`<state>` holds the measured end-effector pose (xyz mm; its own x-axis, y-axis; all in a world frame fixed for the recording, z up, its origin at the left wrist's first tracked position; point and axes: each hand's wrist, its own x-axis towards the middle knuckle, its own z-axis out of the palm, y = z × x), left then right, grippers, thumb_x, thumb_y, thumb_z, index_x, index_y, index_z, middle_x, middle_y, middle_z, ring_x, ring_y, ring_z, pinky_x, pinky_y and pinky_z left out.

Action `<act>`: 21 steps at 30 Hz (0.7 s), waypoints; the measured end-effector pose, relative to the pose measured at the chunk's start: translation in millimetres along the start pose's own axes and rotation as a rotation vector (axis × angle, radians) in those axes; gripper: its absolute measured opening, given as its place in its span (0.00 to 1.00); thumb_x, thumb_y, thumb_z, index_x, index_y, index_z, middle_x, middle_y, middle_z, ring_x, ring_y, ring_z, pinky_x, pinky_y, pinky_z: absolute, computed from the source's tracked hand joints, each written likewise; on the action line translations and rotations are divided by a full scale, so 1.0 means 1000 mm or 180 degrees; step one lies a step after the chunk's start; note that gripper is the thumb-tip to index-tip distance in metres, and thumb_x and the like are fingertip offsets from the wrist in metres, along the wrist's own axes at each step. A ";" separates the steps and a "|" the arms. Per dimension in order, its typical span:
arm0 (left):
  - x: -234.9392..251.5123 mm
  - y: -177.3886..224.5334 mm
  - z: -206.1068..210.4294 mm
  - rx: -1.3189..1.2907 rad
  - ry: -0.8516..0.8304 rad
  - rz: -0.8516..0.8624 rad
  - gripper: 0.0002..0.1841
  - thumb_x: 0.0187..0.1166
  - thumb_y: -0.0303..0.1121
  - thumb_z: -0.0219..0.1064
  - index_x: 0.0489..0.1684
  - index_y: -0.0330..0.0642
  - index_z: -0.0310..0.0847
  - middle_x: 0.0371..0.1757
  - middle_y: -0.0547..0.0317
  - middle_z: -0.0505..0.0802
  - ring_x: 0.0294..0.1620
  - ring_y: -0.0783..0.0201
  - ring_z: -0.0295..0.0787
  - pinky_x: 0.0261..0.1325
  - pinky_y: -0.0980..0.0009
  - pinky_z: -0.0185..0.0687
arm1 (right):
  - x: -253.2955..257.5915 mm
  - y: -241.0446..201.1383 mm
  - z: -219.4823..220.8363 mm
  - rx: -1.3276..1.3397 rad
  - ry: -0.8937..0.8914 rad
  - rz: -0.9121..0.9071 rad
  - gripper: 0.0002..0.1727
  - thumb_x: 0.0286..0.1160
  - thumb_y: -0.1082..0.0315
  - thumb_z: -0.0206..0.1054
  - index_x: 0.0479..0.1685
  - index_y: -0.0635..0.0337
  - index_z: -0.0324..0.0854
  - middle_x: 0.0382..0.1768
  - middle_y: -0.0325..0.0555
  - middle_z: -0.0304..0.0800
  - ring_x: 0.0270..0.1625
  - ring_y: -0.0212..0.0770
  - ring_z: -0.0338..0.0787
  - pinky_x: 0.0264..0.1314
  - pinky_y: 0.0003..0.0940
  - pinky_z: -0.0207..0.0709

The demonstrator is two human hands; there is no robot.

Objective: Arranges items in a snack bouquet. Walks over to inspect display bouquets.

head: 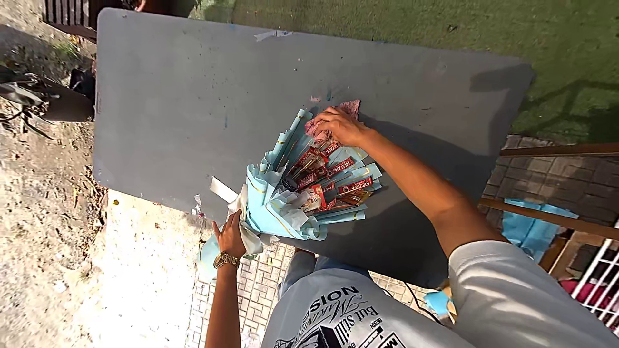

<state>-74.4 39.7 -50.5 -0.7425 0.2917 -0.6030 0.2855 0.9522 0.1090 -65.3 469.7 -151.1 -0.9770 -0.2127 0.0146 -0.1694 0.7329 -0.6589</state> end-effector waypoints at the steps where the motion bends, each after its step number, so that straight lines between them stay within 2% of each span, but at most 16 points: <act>1: -0.001 0.001 0.000 0.0009 0.0002 -0.0020 0.30 0.78 0.27 0.66 0.83 0.37 0.70 0.81 0.43 0.80 0.85 0.42 0.72 0.89 0.29 0.27 | -0.002 0.007 -0.002 0.0004 0.0134 0.0066 0.23 0.59 0.94 0.61 0.46 0.65 0.92 0.66 0.61 0.87 0.74 0.66 0.79 0.81 0.59 0.65; 3: -0.002 -0.001 0.002 0.0041 -0.0019 -0.0038 0.30 0.77 0.27 0.67 0.83 0.37 0.70 0.81 0.44 0.80 0.85 0.42 0.72 0.89 0.29 0.28 | -0.009 0.016 -0.007 -0.0070 0.0380 0.0408 0.23 0.59 0.94 0.61 0.48 0.64 0.92 0.67 0.61 0.86 0.75 0.67 0.78 0.80 0.61 0.66; 5: 0.001 -0.001 -0.001 0.0016 -0.0119 -0.0062 0.30 0.79 0.27 0.65 0.84 0.39 0.69 0.83 0.45 0.79 0.86 0.43 0.70 0.88 0.28 0.26 | -0.010 0.025 -0.023 -0.0174 0.0699 0.1024 0.23 0.63 0.92 0.60 0.52 0.65 0.91 0.69 0.63 0.84 0.75 0.68 0.76 0.80 0.63 0.64; 7: 0.003 -0.003 -0.005 -0.0045 -0.0266 -0.0117 0.29 0.81 0.29 0.64 0.85 0.41 0.69 0.84 0.47 0.78 0.87 0.44 0.69 0.87 0.26 0.26 | -0.007 0.020 -0.034 -0.0194 0.1272 0.1430 0.21 0.67 0.88 0.59 0.56 0.67 0.89 0.68 0.66 0.83 0.74 0.70 0.75 0.80 0.62 0.63; 8: 0.006 -0.004 -0.009 -0.0098 -0.0329 -0.0134 0.28 0.83 0.29 0.63 0.85 0.41 0.69 0.84 0.47 0.77 0.87 0.43 0.68 0.87 0.25 0.26 | -0.004 0.009 -0.036 -0.0184 0.1602 0.1355 0.20 0.68 0.86 0.60 0.56 0.68 0.89 0.67 0.67 0.83 0.73 0.70 0.76 0.80 0.59 0.64; 10: 0.014 -0.008 -0.021 -0.0177 -0.0516 -0.0127 0.27 0.84 0.31 0.63 0.84 0.39 0.70 0.83 0.44 0.78 0.87 0.42 0.68 0.86 0.23 0.28 | 0.008 -0.024 -0.034 -0.0038 0.1804 0.0623 0.18 0.67 0.88 0.59 0.50 0.69 0.90 0.62 0.70 0.85 0.70 0.71 0.79 0.77 0.57 0.68; 11: 0.018 -0.010 -0.028 -0.0166 -0.0667 -0.0134 0.28 0.83 0.32 0.65 0.84 0.38 0.70 0.82 0.43 0.78 0.86 0.40 0.68 0.86 0.24 0.29 | 0.015 -0.040 -0.029 0.0060 0.1570 0.0131 0.18 0.64 0.90 0.60 0.46 0.68 0.92 0.59 0.68 0.87 0.68 0.70 0.81 0.76 0.57 0.70; 13: 0.027 -0.012 -0.041 -0.0046 -0.0958 -0.0137 0.32 0.79 0.33 0.71 0.84 0.38 0.69 0.81 0.41 0.79 0.86 0.38 0.68 0.86 0.25 0.32 | 0.036 -0.057 -0.013 0.0092 0.0613 -0.0570 0.20 0.62 0.92 0.60 0.44 0.64 0.94 0.58 0.63 0.90 0.67 0.68 0.83 0.73 0.59 0.73; 15: 0.033 -0.011 -0.045 0.0030 -0.1117 -0.0170 0.32 0.79 0.33 0.72 0.84 0.38 0.68 0.81 0.40 0.79 0.86 0.38 0.67 0.87 0.27 0.33 | 0.058 -0.053 0.002 -0.0055 -0.0396 -0.0624 0.20 0.67 0.90 0.60 0.50 0.64 0.92 0.61 0.61 0.87 0.70 0.66 0.80 0.76 0.59 0.69; 16: 0.035 -0.011 -0.044 0.0049 -0.1117 -0.0186 0.34 0.76 0.35 0.75 0.83 0.38 0.69 0.80 0.40 0.80 0.85 0.39 0.68 0.88 0.28 0.34 | 0.068 -0.045 0.007 -0.0121 -0.0651 -0.0506 0.19 0.70 0.90 0.59 0.51 0.65 0.91 0.62 0.61 0.86 0.71 0.66 0.79 0.77 0.59 0.68; 18: 0.036 -0.013 -0.041 0.0005 -0.0989 -0.0155 0.36 0.70 0.37 0.79 0.81 0.37 0.72 0.78 0.40 0.82 0.83 0.39 0.71 0.87 0.27 0.37 | 0.080 -0.029 0.011 -0.0016 -0.0558 -0.0294 0.21 0.67 0.92 0.58 0.49 0.66 0.92 0.61 0.61 0.87 0.69 0.65 0.80 0.76 0.58 0.68; 21: 0.029 -0.016 -0.031 -0.0140 -0.0851 -0.0166 0.33 0.74 0.35 0.76 0.81 0.40 0.73 0.79 0.43 0.81 0.84 0.40 0.71 0.84 0.24 0.38 | 0.084 -0.009 0.003 -0.0081 -0.0191 0.0076 0.23 0.62 0.94 0.58 0.49 0.66 0.92 0.62 0.62 0.87 0.69 0.66 0.80 0.75 0.60 0.69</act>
<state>-119.1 35.9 -45.5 -0.5674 0.2133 -0.7953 0.2202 0.9700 0.1031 -145.3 443.4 -146.6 -0.9714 -0.2328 -0.0464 -0.1503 0.7542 -0.6393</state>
